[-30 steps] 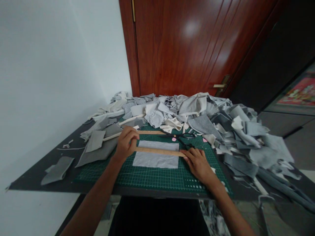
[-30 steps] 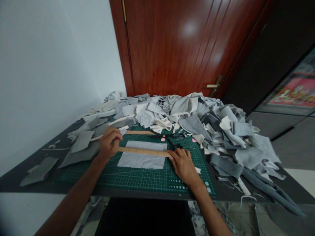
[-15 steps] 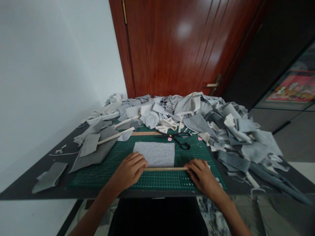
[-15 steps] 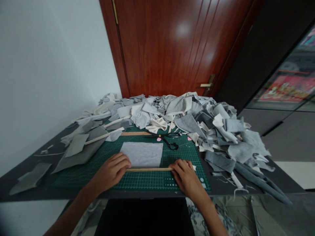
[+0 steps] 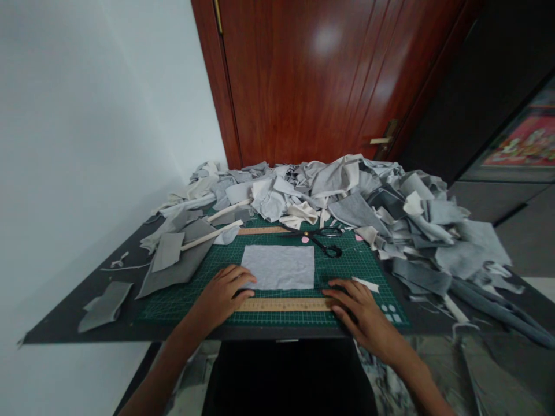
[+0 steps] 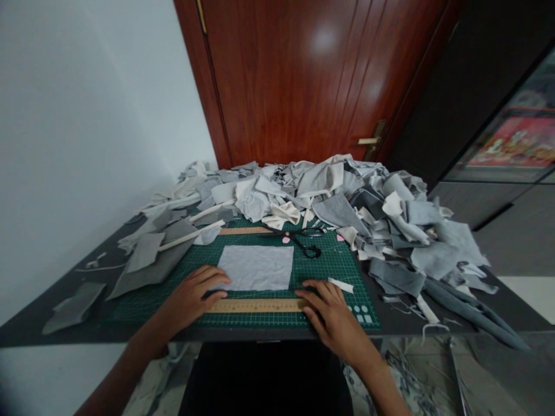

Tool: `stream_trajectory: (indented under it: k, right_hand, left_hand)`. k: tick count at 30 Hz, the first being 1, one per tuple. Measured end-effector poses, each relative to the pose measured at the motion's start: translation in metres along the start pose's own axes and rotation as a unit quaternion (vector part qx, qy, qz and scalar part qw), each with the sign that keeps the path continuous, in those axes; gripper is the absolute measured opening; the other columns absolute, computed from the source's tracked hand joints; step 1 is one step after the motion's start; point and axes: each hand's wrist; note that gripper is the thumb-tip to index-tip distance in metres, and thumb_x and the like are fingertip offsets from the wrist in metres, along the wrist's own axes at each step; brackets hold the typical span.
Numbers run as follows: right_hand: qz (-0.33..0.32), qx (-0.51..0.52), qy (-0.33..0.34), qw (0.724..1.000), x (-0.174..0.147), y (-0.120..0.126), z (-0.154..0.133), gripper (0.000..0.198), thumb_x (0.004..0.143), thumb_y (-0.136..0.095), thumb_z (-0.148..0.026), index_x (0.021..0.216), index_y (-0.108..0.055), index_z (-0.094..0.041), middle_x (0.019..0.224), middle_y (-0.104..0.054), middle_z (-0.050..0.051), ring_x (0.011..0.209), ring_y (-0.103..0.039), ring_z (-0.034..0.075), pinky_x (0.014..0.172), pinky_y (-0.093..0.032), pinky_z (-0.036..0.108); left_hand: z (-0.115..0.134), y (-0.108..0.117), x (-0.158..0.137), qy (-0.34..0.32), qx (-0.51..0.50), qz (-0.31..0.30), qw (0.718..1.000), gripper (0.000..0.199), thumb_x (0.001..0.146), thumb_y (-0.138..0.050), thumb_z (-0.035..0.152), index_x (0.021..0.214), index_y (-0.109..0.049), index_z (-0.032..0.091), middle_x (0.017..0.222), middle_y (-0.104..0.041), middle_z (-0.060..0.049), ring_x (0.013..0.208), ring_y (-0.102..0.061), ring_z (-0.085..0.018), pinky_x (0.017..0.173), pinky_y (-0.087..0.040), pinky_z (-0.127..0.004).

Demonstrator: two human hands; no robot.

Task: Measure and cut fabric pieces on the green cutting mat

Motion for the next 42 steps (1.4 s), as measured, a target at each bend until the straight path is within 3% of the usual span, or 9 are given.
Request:
stream_trajectory:
  k: [5,12,18,24,26,29,36,42]
  right_hand:
    - [-0.035,0.008,0.020,0.999,0.043,-0.001,-0.008,0.025,0.103,-0.058,-0.027,0.125,-0.069,-0.027,0.117,-0.066,0.009,0.106,-0.060,0.025,0.092,-0.051,0.043]
    - [-0.069,-0.039,0.038,0.996,0.080,-0.014,-0.010,0.008,0.098,-0.067,-0.022,0.098,-0.075,-0.024,0.098,-0.071,0.004,0.098,-0.061,0.024,0.089,-0.047,0.040]
    - [-0.025,-0.027,0.032,0.999,0.060,0.002,-0.018,0.013,0.101,-0.057,-0.021,0.102,-0.069,-0.021,0.103,-0.067,0.008,0.098,-0.058,0.025,0.087,-0.047,0.040]
    - [-0.077,0.021,0.003,0.997,0.011,0.011,-0.039,0.010,0.098,-0.059,-0.018,0.100,-0.066,-0.024,0.108,-0.064,0.008,0.102,-0.058,0.026,0.089,-0.049,0.043]
    - [-0.097,0.033,-0.003,0.995,0.003,0.011,-0.047,0.009,0.097,-0.061,-0.021,0.103,-0.066,-0.025,0.112,-0.064,0.008,0.107,-0.058,0.028,0.091,-0.049,0.045]
    - [-0.102,0.069,0.001,0.992,0.005,0.009,-0.053,0.015,0.098,-0.064,-0.030,0.112,-0.066,-0.027,0.119,-0.063,0.009,0.112,-0.058,0.029,0.094,-0.051,0.046]
    - [-0.055,0.093,0.027,0.994,0.029,-0.022,-0.037,0.016,0.101,-0.059,-0.024,0.115,-0.067,-0.025,0.114,-0.066,0.008,0.109,-0.062,0.025,0.095,-0.053,0.042]
    - [-0.036,0.137,0.028,0.989,0.030,-0.026,-0.025,0.014,0.100,-0.063,-0.027,0.112,-0.070,-0.025,0.112,-0.066,0.008,0.107,-0.062,0.024,0.094,-0.053,0.039]
  left_hand:
    - [-0.018,0.005,0.008,-0.019,-0.011,-0.036,0.999,0.014,0.096,-0.063,0.020,0.106,-0.071,0.025,0.109,-0.073,-0.002,0.106,-0.064,-0.021,0.095,-0.049,-0.035]
    - [-0.022,0.004,0.015,-0.052,0.055,-0.039,0.996,0.019,0.103,-0.050,0.017,0.093,-0.065,0.021,0.097,-0.069,-0.002,0.095,-0.060,-0.020,0.091,-0.045,-0.034]
    - [0.004,0.016,-0.004,-0.074,0.107,-0.008,0.991,0.018,0.104,-0.051,0.018,0.092,-0.064,0.022,0.093,-0.067,-0.002,0.092,-0.057,-0.021,0.087,-0.042,-0.035]
    - [0.033,0.021,-0.041,-0.100,0.058,-0.056,0.992,0.011,0.100,-0.061,0.016,0.092,-0.063,0.024,0.093,-0.066,0.001,0.092,-0.058,-0.020,0.086,-0.043,-0.033]
    - [0.039,0.017,-0.046,-0.093,0.035,-0.067,0.993,0.006,0.097,-0.066,0.020,0.096,-0.064,0.025,0.101,-0.068,0.000,0.098,-0.060,-0.020,0.090,-0.044,-0.033]
    - [0.045,0.010,-0.046,-0.070,0.014,-0.053,0.996,0.014,0.098,-0.065,0.026,0.112,-0.065,0.027,0.117,-0.068,-0.002,0.110,-0.060,-0.022,0.098,-0.046,-0.035]
    - [0.035,-0.012,-0.038,-0.003,0.023,0.014,1.000,0.021,0.104,-0.051,0.022,0.116,-0.068,0.027,0.113,-0.069,-0.003,0.107,-0.062,-0.022,0.096,-0.049,-0.037]
    - [0.018,-0.014,-0.036,0.013,-0.044,-0.003,0.999,0.023,0.101,-0.060,0.028,0.121,-0.070,0.028,0.116,-0.070,-0.004,0.110,-0.061,-0.022,0.098,-0.050,-0.035]
Point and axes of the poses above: each hand's wrist, its own x-axis towards the middle knuckle, its own y-axis out of the back of the hand, z = x × y
